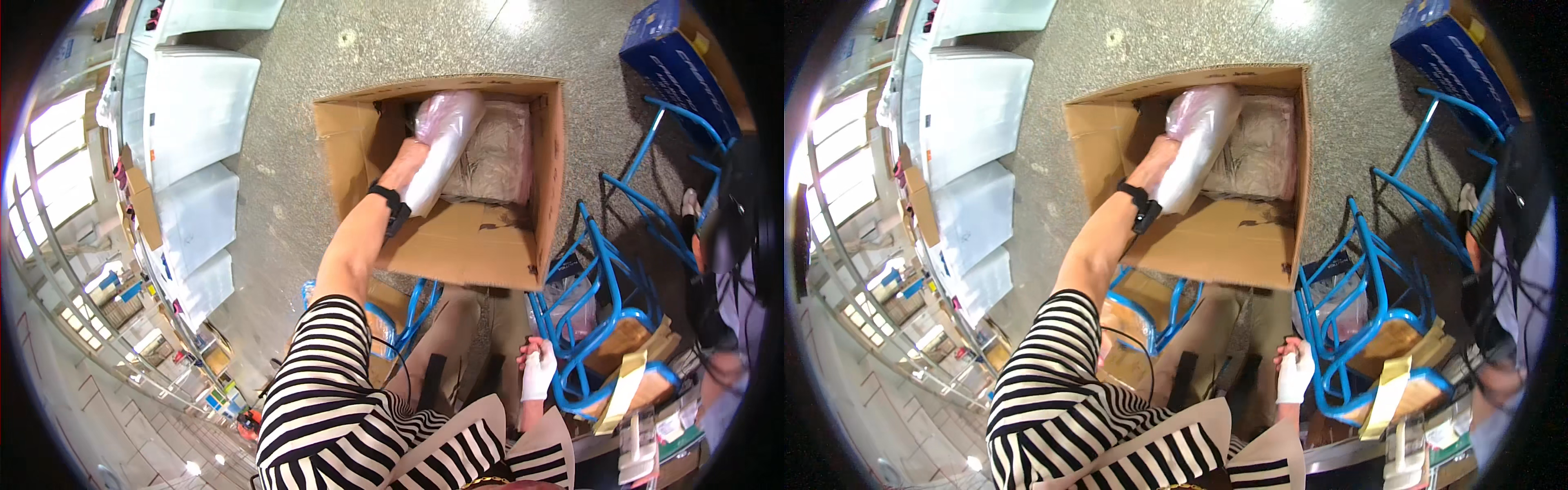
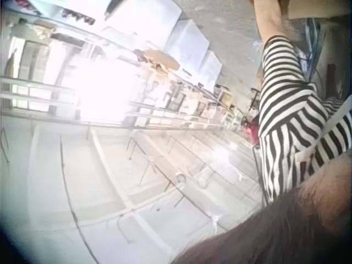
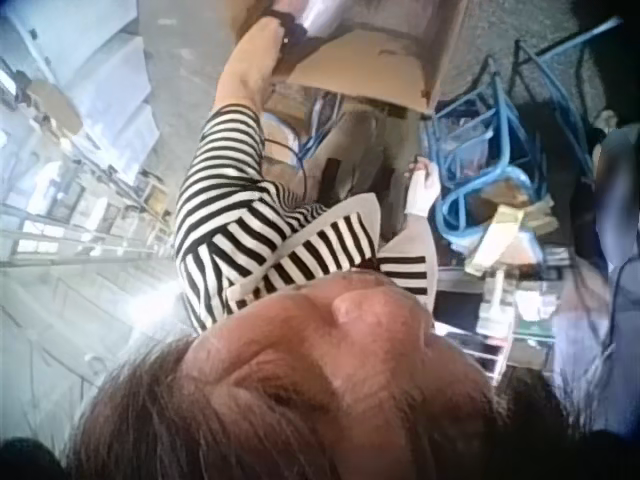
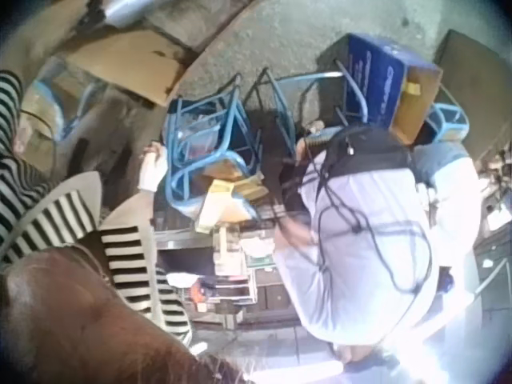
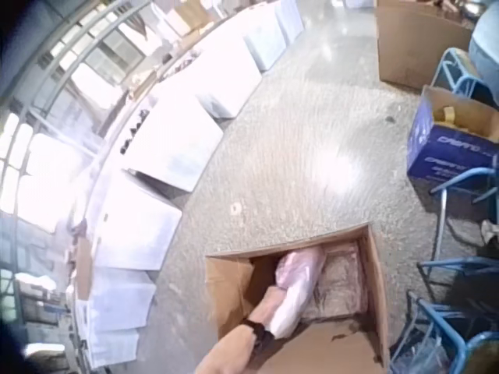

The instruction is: Bagging manufactured shoes at a conveyor belt.

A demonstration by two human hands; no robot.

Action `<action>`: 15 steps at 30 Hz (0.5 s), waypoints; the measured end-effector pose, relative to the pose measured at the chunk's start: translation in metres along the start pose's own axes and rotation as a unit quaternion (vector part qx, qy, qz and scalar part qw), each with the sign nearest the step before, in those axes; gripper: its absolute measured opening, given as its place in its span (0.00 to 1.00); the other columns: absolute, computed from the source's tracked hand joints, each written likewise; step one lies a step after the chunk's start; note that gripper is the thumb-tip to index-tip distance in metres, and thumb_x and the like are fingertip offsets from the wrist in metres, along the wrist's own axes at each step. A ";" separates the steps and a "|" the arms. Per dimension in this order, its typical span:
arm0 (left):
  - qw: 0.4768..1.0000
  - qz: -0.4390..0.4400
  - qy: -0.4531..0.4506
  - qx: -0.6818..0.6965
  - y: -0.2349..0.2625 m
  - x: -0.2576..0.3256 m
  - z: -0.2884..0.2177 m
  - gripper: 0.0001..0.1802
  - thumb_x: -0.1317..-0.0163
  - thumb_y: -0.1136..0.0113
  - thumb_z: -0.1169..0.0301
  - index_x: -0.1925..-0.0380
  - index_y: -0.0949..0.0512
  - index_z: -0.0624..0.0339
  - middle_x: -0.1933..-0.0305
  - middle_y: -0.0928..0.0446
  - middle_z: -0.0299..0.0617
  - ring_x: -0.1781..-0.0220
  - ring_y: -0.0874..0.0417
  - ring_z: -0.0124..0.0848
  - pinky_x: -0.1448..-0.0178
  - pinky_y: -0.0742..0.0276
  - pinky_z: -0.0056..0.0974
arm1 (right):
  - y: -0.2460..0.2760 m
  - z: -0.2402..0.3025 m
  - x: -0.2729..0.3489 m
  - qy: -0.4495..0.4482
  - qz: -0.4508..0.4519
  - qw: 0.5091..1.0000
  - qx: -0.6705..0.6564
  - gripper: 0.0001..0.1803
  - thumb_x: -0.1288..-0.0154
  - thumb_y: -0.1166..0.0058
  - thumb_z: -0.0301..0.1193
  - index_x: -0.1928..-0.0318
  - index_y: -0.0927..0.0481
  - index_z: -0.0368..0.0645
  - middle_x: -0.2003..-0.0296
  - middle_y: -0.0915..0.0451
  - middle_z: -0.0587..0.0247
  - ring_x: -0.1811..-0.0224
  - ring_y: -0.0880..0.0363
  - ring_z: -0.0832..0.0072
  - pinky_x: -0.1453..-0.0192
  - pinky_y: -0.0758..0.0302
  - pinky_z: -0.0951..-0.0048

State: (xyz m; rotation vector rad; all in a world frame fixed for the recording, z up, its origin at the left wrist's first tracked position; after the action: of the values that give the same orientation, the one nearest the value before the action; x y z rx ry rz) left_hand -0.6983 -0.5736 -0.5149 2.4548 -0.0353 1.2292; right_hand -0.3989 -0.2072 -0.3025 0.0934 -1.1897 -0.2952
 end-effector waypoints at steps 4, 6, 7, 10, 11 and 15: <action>0.996 -0.003 -0.022 0.088 0.069 0.086 -0.050 0.12 0.48 0.52 0.74 0.66 0.23 0.68 0.76 0.24 0.41 0.77 0.26 0.25 0.77 0.33 0.35 | -0.001 0.007 0.031 0.023 0.070 0.997 0.016 0.08 0.41 0.62 0.22 0.63 0.29 0.40 0.77 0.27 0.68 0.82 0.30 0.84 0.80 0.35 0.83; 0.991 0.024 -0.059 0.121 0.076 0.147 -0.094 0.12 0.47 0.52 0.75 0.65 0.23 0.68 0.76 0.25 0.38 0.79 0.27 0.23 0.78 0.34 0.32 | 0.003 0.013 0.051 0.044 0.090 0.994 0.046 0.08 0.41 0.62 0.22 0.64 0.28 0.40 0.77 0.27 0.67 0.81 0.29 0.84 0.80 0.34 0.84; 0.980 0.039 -0.057 0.189 0.074 0.185 -0.123 0.11 0.45 0.52 0.75 0.65 0.23 0.69 0.76 0.25 0.38 0.78 0.27 0.22 0.77 0.33 0.30 | 0.008 0.013 0.058 0.063 0.090 0.993 0.043 0.08 0.41 0.61 0.22 0.64 0.28 0.39 0.77 0.27 0.67 0.81 0.28 0.83 0.79 0.33 0.82; 0.950 0.082 -0.068 0.293 0.089 0.268 -0.146 0.11 0.43 0.52 0.75 0.64 0.24 0.70 0.74 0.23 0.39 0.75 0.24 0.23 0.74 0.29 0.29 | 0.012 0.029 0.083 0.111 0.091 0.988 0.050 0.09 0.42 0.61 0.22 0.62 0.28 0.38 0.77 0.27 0.67 0.80 0.28 0.82 0.77 0.31 0.80; 0.934 0.111 -0.068 0.333 0.093 0.287 -0.149 0.12 0.42 0.52 0.74 0.63 0.25 0.72 0.71 0.22 0.40 0.73 0.22 0.24 0.71 0.26 0.29 | 0.013 0.031 0.089 0.153 0.090 0.982 0.058 0.10 0.43 0.61 0.22 0.61 0.28 0.37 0.76 0.27 0.66 0.78 0.27 0.81 0.74 0.30 0.79; 0.900 0.120 -0.070 0.414 0.092 0.391 -0.204 0.15 0.41 0.53 0.73 0.56 0.28 0.70 0.62 0.22 0.44 0.66 0.20 0.28 0.63 0.22 0.31 | 0.015 0.044 0.114 0.206 0.097 0.974 0.011 0.13 0.41 0.59 0.25 0.54 0.33 0.39 0.73 0.28 0.66 0.78 0.28 0.81 0.76 0.31 0.82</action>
State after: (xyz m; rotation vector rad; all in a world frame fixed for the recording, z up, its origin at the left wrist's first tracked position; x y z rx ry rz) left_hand -0.6318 -0.5274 -0.0718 3.3566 0.1930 1.3534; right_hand -0.3986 -0.2202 -0.1797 0.0527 -0.7816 -0.0828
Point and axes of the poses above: each hand's wrist, its own x-axis away from the middle knuckle, its own y-axis out of the back of the hand, z = x × y, the point moved 5 cm from there along -x, towards the middle knuckle
